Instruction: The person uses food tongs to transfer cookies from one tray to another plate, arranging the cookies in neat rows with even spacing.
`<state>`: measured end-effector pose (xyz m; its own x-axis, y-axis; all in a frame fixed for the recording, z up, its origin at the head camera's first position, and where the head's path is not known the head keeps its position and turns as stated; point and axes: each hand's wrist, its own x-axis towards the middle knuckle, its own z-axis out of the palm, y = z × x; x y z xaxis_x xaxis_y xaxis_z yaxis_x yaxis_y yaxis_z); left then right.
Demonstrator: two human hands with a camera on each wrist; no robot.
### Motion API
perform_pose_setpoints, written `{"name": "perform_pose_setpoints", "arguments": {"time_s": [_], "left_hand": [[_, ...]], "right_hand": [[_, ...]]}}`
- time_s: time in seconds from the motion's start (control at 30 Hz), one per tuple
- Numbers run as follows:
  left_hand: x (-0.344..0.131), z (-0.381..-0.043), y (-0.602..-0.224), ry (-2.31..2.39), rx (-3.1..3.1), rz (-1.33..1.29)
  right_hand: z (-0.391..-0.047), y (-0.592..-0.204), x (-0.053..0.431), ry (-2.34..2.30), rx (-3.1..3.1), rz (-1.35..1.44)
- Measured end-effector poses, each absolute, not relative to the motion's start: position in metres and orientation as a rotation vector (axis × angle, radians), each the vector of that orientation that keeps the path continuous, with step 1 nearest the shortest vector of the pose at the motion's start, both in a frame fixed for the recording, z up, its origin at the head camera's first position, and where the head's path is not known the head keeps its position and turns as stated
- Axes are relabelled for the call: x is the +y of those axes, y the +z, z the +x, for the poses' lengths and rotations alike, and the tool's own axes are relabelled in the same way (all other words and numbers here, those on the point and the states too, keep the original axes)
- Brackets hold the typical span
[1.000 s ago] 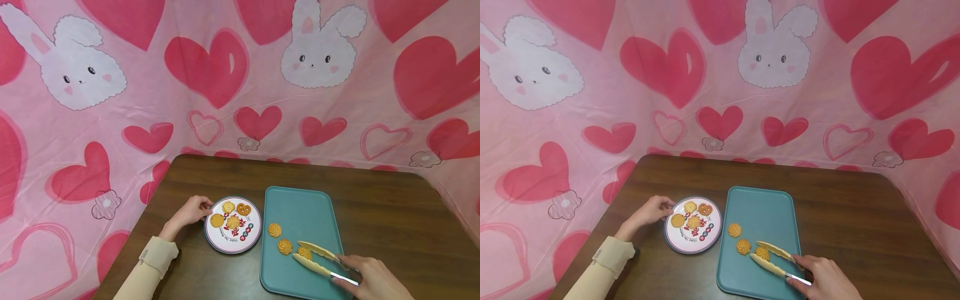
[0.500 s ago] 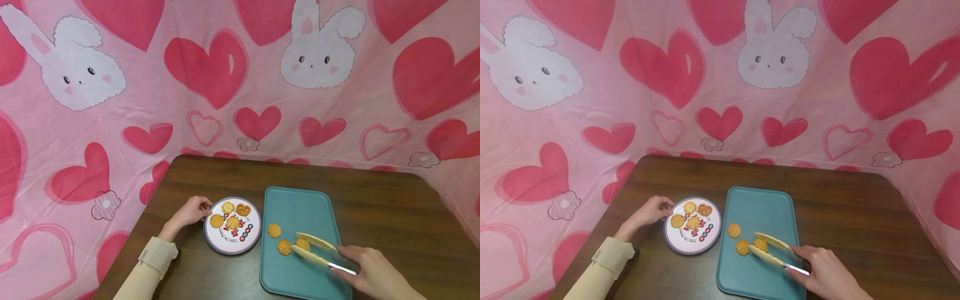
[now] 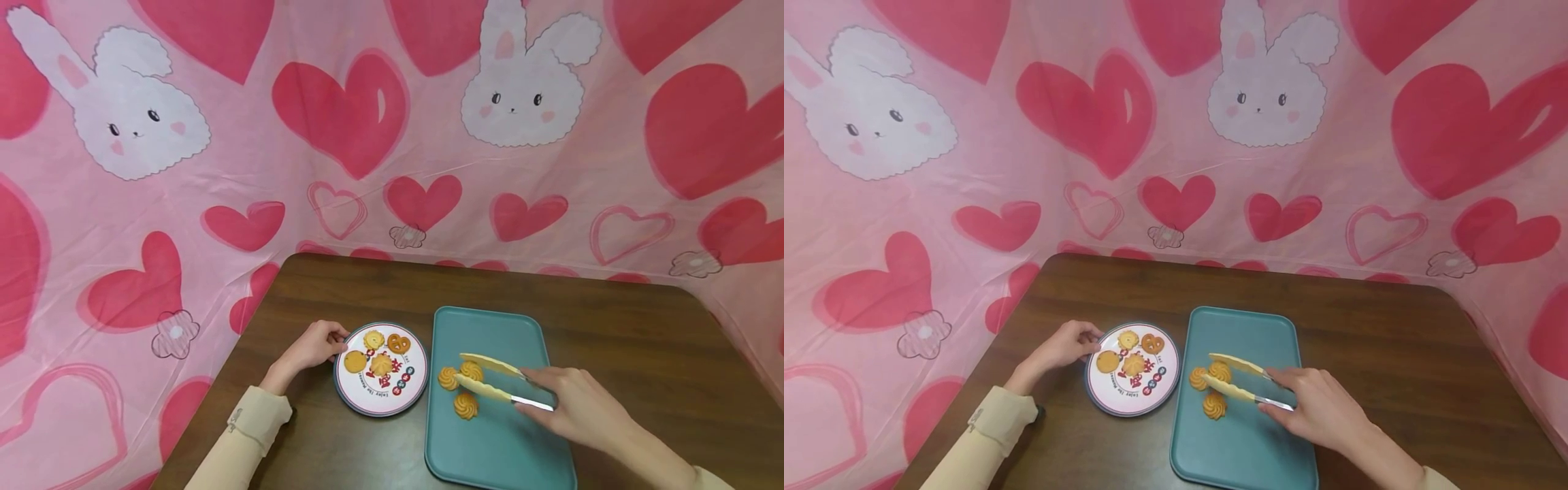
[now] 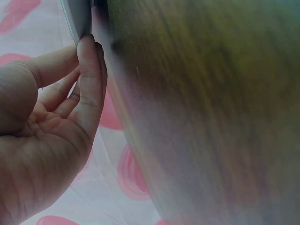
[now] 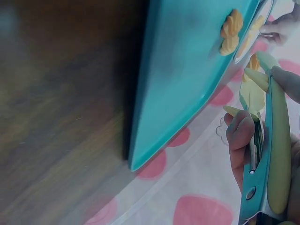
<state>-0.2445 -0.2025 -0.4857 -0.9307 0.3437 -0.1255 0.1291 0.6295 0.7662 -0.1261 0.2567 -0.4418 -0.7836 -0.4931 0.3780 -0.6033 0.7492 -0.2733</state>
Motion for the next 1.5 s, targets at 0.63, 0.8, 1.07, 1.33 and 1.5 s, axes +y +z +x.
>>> {"name": "perform_pose_setpoints", "arguments": {"time_s": [0.63, 0.8, 1.07, 1.33, 1.5], "left_hand": [[-0.202, -0.245, -0.485, 1.203, 2.586, 0.393], [-0.202, -0.244, -0.486, 1.198, 2.595, 0.385], [-0.202, -0.243, -0.488, 1.198, 2.593, 0.379], [-0.202, -0.244, -0.488, 1.190, 2.600, 0.392], [-0.201, -0.244, -0.488, 1.206, 2.599, 0.395]], "right_hand": [[-0.166, -0.443, 0.211, 0.604, -2.817, 0.985], [-0.174, -0.445, 0.200, 0.549, -2.817, 1.018], [-0.182, -0.448, 0.184, 0.534, -2.858, 1.065], [-0.188, -0.447, 0.172, 0.551, -2.946, 1.078], [-0.190, -0.445, 0.168, 0.544, -2.955, 1.093]]}}
